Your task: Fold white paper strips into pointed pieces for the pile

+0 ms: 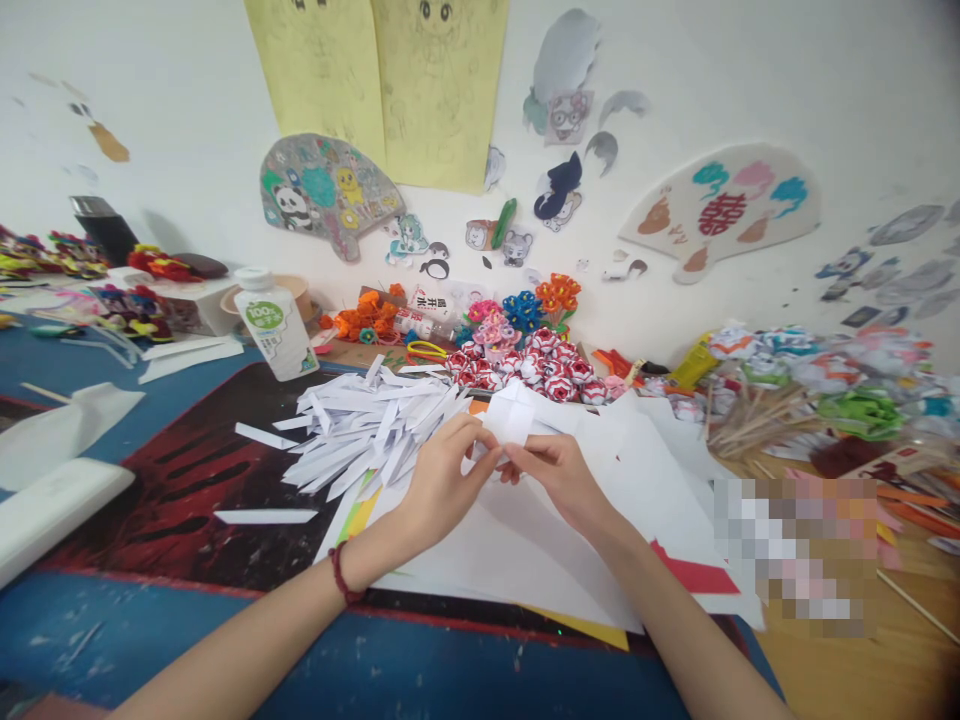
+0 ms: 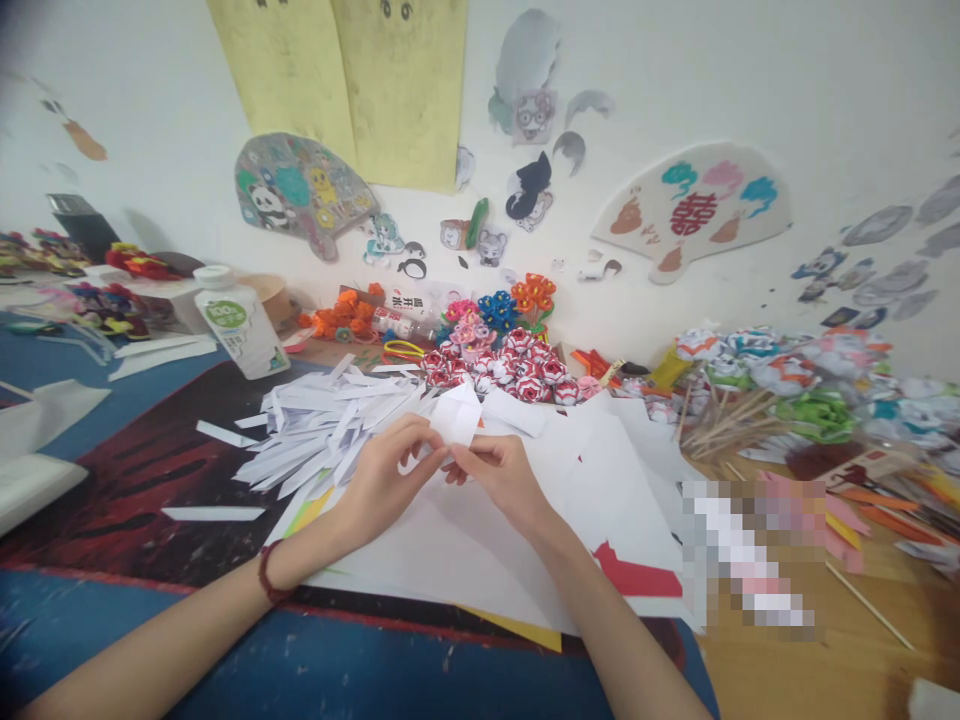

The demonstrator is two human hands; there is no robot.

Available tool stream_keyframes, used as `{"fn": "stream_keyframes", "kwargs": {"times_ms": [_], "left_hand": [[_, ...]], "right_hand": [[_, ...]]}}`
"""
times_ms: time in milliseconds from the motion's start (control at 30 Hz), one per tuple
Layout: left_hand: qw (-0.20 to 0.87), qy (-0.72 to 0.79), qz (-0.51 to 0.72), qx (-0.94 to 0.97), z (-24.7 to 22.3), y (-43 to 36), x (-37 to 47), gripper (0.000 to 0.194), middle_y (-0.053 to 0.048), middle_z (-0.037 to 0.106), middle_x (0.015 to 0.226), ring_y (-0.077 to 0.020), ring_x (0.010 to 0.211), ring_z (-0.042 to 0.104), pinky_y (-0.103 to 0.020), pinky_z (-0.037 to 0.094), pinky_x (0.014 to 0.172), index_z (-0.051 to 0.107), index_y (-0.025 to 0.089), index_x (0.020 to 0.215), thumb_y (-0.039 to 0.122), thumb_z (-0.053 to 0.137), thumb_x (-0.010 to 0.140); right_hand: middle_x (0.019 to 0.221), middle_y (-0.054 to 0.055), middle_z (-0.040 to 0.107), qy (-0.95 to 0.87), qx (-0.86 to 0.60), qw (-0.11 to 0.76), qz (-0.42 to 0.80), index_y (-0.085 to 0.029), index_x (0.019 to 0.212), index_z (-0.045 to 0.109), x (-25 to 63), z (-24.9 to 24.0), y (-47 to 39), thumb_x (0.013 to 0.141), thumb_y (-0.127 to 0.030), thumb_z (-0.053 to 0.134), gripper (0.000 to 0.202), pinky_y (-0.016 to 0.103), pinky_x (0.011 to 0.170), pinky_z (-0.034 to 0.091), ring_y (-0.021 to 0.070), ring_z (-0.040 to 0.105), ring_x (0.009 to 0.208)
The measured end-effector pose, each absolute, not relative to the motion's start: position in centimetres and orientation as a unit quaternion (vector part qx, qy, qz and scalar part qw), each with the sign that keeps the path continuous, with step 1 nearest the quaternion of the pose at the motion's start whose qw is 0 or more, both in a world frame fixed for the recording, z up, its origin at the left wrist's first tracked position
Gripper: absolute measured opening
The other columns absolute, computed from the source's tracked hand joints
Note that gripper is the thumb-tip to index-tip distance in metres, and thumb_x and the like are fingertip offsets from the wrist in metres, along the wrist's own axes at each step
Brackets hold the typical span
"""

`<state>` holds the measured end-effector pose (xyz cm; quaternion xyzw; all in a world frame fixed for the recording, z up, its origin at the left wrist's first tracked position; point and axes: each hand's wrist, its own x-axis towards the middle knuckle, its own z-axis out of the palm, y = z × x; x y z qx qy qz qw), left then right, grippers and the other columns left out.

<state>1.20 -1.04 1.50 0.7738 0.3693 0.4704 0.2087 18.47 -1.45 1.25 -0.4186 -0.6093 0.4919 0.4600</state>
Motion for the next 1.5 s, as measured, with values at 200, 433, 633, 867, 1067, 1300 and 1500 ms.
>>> {"fn": "stream_keyframes", "kwargs": {"times_ms": [200,433,633,867,1067,1300,1500], "left_hand": [[0.212,0.36,0.473,0.776,1.6,-0.9,1.1,0.012,-0.002,0.058,0.078,-0.0142,0.073,0.053,-0.027,0.04,0.064,0.06,0.019,0.079,0.021,0.053,0.088],[0.225,0.387,0.455,0.77,1.6,-0.9,1.0,0.005,0.0,0.058,0.078,-0.0124,0.068,0.05,-0.026,0.038,0.063,0.056,0.019,0.082,0.019,0.056,0.086],[0.315,0.401,0.489,0.708,1.4,-0.5,0.8,0.015,0.001,0.058,0.082,-0.0098,0.062,0.051,-0.024,0.039,0.059,0.049,0.021,0.098,0.019,0.055,0.085],[0.456,0.362,0.478,0.658,1.3,0.0,0.7,0.022,0.006,0.052,0.062,-0.0095,0.055,0.049,-0.021,0.036,0.053,0.042,0.021,0.104,0.032,0.053,0.088],[0.388,0.39,0.439,0.711,1.4,-0.1,0.8,0.023,0.003,0.054,0.063,-0.0103,0.058,0.049,-0.022,0.035,0.054,0.053,0.017,0.083,0.04,0.057,0.084],[0.263,0.433,0.387,0.77,1.7,-0.5,0.9,0.028,0.006,0.041,0.056,-0.0091,0.054,0.039,-0.023,0.028,0.053,0.042,0.018,0.067,0.034,0.053,0.086],[0.225,0.44,0.386,0.779,1.1,-0.3,0.9,0.031,0.007,0.039,0.056,-0.0084,0.052,0.036,-0.022,0.026,0.052,0.035,0.018,0.066,0.031,0.053,0.087]], "right_hand": [[0.07,0.006,0.069,-0.611,-0.402,0.459,0.504,-0.015,0.082,0.074,18.6,1.0,-1.4,0.08,-0.041,0.066,0.028,0.03,0.063,0.049,0.0169,0.062,0.065],[0.067,0.005,0.067,-0.615,-0.404,0.459,0.498,-0.015,0.079,0.074,18.5,0.9,-1.3,0.08,-0.037,0.066,0.024,0.03,0.062,0.049,0.0159,0.061,0.062],[0.068,0.006,0.069,-0.603,-0.419,0.464,0.495,-0.014,0.075,0.072,18.3,0.9,-1.5,0.079,-0.037,0.067,0.023,0.029,0.059,0.048,0.0156,0.06,0.06],[0.063,0.005,0.067,-0.604,-0.424,0.471,0.484,-0.013,0.071,0.072,18.3,1.3,-1.6,0.079,-0.034,0.068,0.022,0.027,0.058,0.047,0.0143,0.059,0.057],[0.063,0.004,0.067,-0.602,-0.416,0.473,0.491,-0.013,0.074,0.072,18.3,1.2,-1.5,0.08,-0.033,0.067,0.021,0.026,0.057,0.047,0.0138,0.06,0.057],[0.063,0.003,0.065,-0.624,-0.422,0.453,0.476,-0.013,0.071,0.069,18.5,1.3,-1.5,0.081,-0.032,0.065,0.022,0.025,0.056,0.046,0.0121,0.057,0.056],[0.063,0.003,0.064,-0.653,-0.453,0.431,0.427,-0.013,0.069,0.067,18.5,1.3,-1.5,0.082,-0.032,0.064,0.023,0.024,0.057,0.047,0.0127,0.058,0.057]]}}
